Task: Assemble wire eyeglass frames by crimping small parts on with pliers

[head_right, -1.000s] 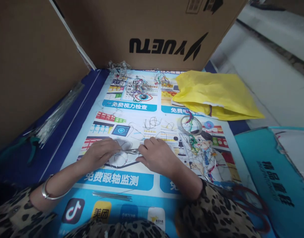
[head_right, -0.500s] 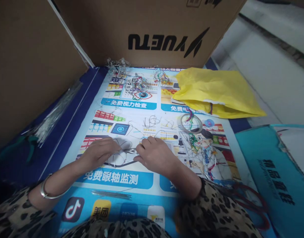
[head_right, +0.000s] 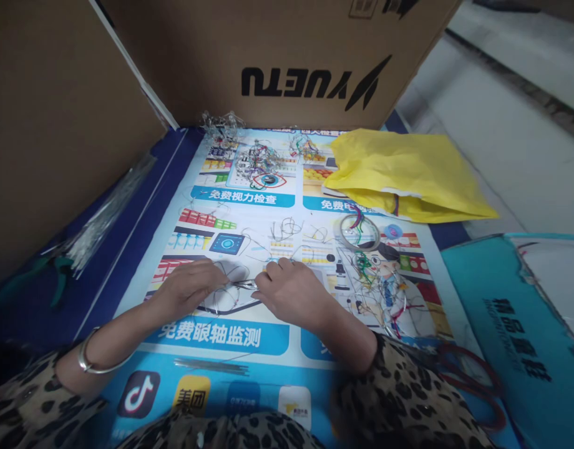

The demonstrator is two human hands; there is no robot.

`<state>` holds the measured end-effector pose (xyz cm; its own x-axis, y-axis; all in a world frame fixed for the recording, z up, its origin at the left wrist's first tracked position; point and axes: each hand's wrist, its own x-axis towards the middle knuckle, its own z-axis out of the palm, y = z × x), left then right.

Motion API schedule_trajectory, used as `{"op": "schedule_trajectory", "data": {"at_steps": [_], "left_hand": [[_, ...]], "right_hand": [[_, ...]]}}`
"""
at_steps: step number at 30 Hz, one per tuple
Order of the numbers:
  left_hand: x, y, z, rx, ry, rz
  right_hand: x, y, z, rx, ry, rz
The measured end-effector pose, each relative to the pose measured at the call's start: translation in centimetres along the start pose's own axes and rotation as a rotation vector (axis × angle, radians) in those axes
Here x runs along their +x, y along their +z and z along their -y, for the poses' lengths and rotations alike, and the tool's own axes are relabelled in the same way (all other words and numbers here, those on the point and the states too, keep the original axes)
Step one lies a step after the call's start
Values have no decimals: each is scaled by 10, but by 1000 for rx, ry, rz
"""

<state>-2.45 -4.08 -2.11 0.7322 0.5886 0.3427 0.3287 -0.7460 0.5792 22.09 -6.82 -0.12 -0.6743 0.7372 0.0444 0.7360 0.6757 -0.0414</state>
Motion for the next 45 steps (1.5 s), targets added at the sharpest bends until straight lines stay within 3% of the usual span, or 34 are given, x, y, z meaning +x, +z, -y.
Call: {"op": "schedule_trajectory", "data": {"at_steps": [28,45], "left_hand": [[1,0,-1,11,4,3],[2,-3,-6,93,-139,4]], "right_hand": [[0,4,-1,8,-1,-19],[-3,7,2,-5,56,-70]]}}
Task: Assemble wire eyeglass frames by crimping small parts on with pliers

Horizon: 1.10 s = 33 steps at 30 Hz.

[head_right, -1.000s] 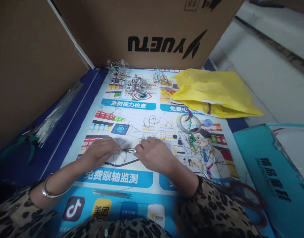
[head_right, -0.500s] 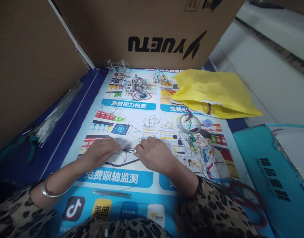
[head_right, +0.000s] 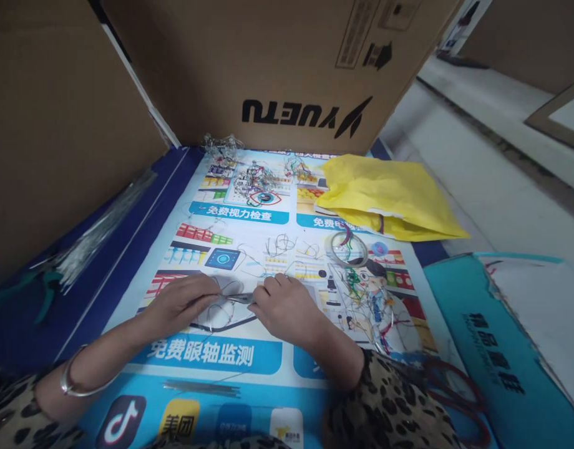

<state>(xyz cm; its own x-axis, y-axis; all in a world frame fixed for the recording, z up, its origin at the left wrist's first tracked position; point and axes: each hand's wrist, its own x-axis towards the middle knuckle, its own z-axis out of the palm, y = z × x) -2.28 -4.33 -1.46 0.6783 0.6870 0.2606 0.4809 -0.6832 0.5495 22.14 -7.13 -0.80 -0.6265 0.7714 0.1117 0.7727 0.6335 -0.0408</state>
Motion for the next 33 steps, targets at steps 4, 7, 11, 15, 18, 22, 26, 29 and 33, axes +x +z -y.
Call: {"op": "schedule_trajectory", "data": {"at_steps": [4,7,11,15,18,22,26,29,33], "left_hand": [[-2,2,4,29,-12,-35],[-2,4,6,31,-49,-65],[-1,5,7,43,-75,-121],[3,6,10,73,-90,-215],[5,7,12,88,-137,-239],[8,9,12,109,-194,-223],[9,9,15,116,-205,-225],[14,4,15,113,-203,-293],[33,-11,5,159,-168,-187]], "right_hand": [[-6,3,-1,-1,23,-26],[-8,3,-3,-12,53,-50],[-10,-3,-10,-61,120,-56],[-12,-12,-20,-143,209,-43],[-13,-18,-27,-186,250,-30],[-15,-25,-33,-205,270,1],[-15,-30,-35,-205,264,19],[-14,-32,-36,-202,250,18],[-12,-36,-35,-204,235,32]]}}
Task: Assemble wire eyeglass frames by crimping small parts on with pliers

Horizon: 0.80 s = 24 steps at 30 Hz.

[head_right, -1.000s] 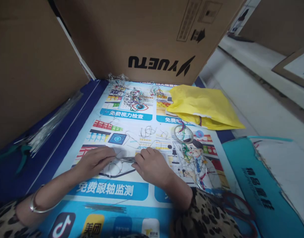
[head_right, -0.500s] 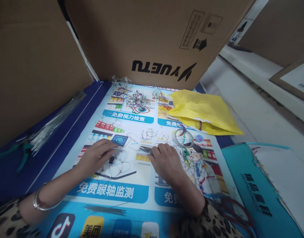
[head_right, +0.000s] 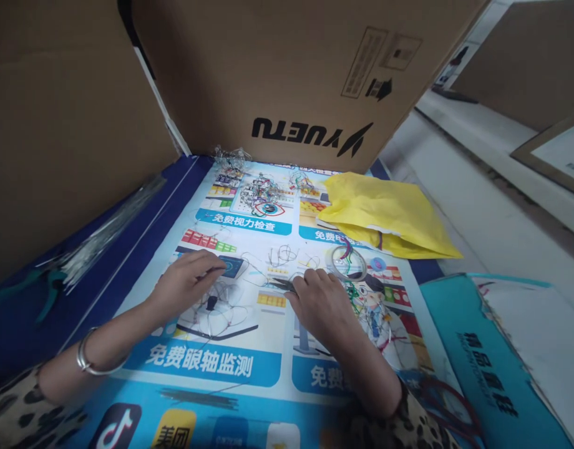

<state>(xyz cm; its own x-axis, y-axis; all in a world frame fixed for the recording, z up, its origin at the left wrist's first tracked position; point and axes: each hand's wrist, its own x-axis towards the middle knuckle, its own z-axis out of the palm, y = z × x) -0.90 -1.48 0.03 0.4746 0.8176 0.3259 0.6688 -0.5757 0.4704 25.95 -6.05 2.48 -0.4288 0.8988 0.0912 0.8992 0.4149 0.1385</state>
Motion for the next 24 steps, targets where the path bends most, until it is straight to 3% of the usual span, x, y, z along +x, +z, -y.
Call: {"op": "schedule_trajectory", "data": {"at_steps": [4,8,13,24], "left_hand": [[23,-2,-19,128,89,198],[33,14,-27,185,167,309],[31,31,-23,236,184,302],[30,38,-20,248,292,287]], "right_hand": [[2,-4,2,-15,4,38],[3,-3,5,-8,9,41],[3,4,10,31,21,32],[6,16,16,159,1,-3]]}}
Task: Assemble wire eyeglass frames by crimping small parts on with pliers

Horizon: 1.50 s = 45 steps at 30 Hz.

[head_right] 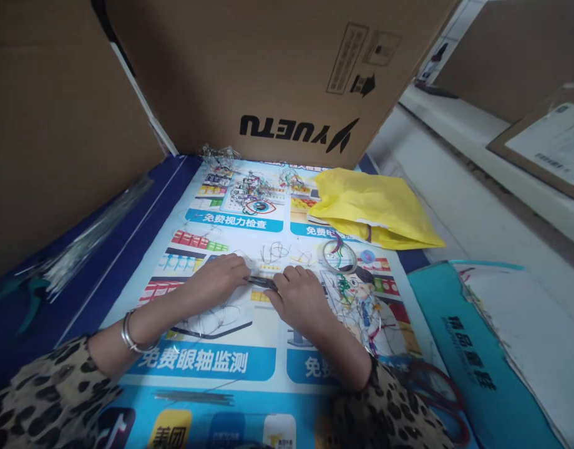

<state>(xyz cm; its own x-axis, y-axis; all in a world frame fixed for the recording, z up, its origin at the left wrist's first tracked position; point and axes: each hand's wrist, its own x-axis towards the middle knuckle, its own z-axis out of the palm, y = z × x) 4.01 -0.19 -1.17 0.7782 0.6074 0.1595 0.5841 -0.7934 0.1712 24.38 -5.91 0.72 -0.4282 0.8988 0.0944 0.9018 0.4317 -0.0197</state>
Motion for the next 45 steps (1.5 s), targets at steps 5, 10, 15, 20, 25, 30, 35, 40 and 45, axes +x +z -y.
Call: {"op": "schedule_trajectory", "data": {"at_steps": [5,10,15,20,25,30,35,40,45], "left_hand": [[-3,-4,0,-50,-51,4],[-5,-14,4,-42,-49,-4],[-6,-9,9,-93,-27,26],[-6,-5,11,-182,-34,25],[-8,-8,11,-241,-106,30],[-9,-10,9,-291,-192,42],[-8,-10,11,-266,-118,49],[-7,-8,13,-223,-82,10],[-10,2,19,-219,-61,-101]], "right_hand": [[0,-1,-1,19,-2,11],[1,-8,-3,-71,18,6],[5,-13,4,-156,2,-13],[10,-8,8,-146,-3,-34],[12,2,5,-55,10,-26],[11,8,3,-10,-9,-59],[10,10,3,59,-40,-82],[9,12,3,90,-25,-88],[9,14,2,138,8,-107]]}}
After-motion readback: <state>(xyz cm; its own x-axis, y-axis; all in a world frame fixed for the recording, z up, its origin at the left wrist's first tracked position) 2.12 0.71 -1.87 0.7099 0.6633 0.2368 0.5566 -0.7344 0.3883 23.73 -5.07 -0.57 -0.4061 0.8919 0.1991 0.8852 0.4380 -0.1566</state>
